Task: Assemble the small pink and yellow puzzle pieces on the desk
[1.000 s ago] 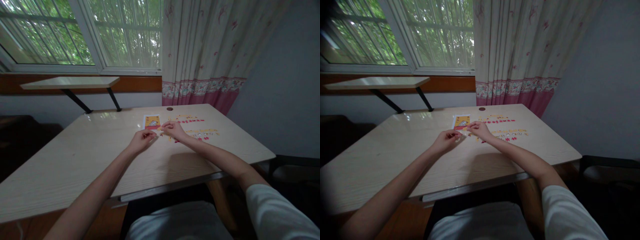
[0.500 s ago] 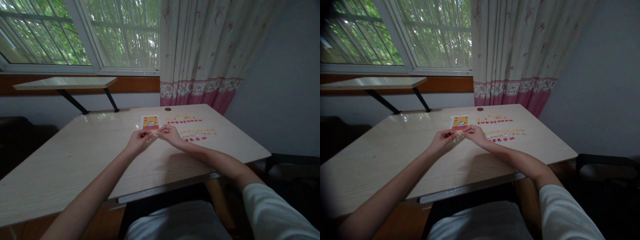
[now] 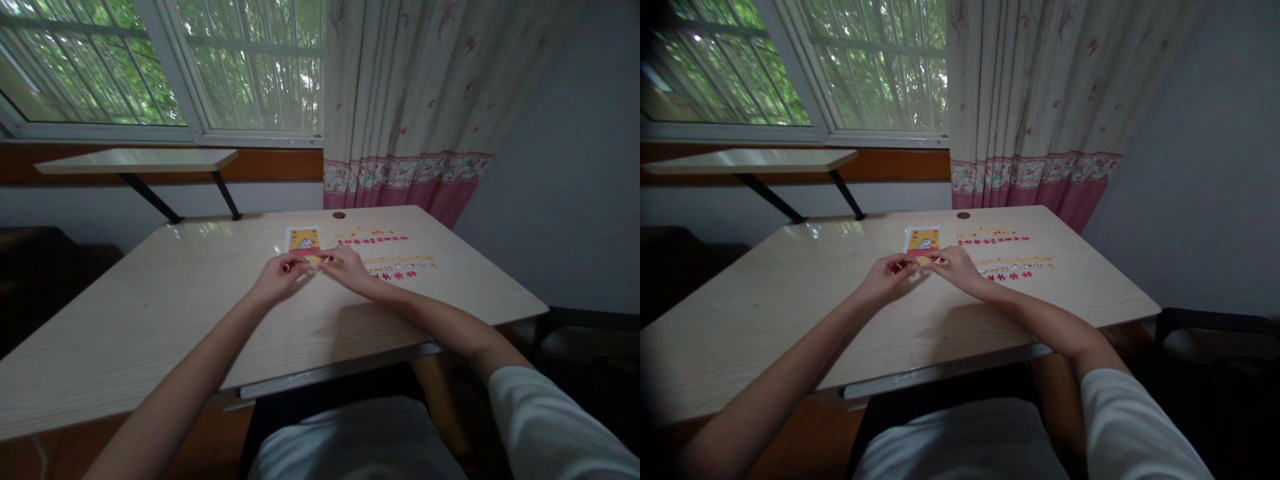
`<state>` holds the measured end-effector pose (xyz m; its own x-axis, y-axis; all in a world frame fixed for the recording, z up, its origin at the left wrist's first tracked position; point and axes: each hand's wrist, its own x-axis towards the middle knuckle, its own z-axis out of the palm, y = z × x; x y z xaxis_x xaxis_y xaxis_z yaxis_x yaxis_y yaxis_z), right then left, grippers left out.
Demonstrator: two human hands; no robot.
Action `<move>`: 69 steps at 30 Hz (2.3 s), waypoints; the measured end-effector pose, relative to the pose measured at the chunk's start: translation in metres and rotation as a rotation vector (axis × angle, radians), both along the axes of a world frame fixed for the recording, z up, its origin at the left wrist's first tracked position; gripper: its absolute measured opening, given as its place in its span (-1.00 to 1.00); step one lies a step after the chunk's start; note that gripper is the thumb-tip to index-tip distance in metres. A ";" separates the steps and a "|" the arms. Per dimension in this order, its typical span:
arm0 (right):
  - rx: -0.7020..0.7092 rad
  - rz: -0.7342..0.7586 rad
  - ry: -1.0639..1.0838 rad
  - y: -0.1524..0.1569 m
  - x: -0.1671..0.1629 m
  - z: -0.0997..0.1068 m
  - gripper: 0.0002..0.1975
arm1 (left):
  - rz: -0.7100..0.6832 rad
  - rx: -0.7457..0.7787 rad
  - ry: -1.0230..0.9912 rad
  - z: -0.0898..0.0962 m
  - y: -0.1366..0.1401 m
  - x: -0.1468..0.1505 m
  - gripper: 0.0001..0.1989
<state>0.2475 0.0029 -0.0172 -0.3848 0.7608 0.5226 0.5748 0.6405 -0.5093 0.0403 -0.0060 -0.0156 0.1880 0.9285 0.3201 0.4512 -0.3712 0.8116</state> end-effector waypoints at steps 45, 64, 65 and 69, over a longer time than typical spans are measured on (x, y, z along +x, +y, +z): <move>-0.051 0.145 -0.391 0.034 -0.054 -0.015 -0.76 | -0.046 0.108 0.525 -0.011 0.027 -0.056 -0.69; -0.011 0.110 -0.436 0.029 -0.052 -0.009 -0.73 | -0.050 0.145 0.570 -0.016 0.032 -0.059 -0.71; -0.012 0.099 -0.424 0.029 -0.051 -0.008 -0.73 | -0.048 0.142 0.571 -0.016 0.031 -0.059 -0.71; 0.007 0.012 -0.420 0.035 -0.042 -0.004 -0.74 | -0.039 0.142 0.580 -0.014 0.029 -0.058 -0.71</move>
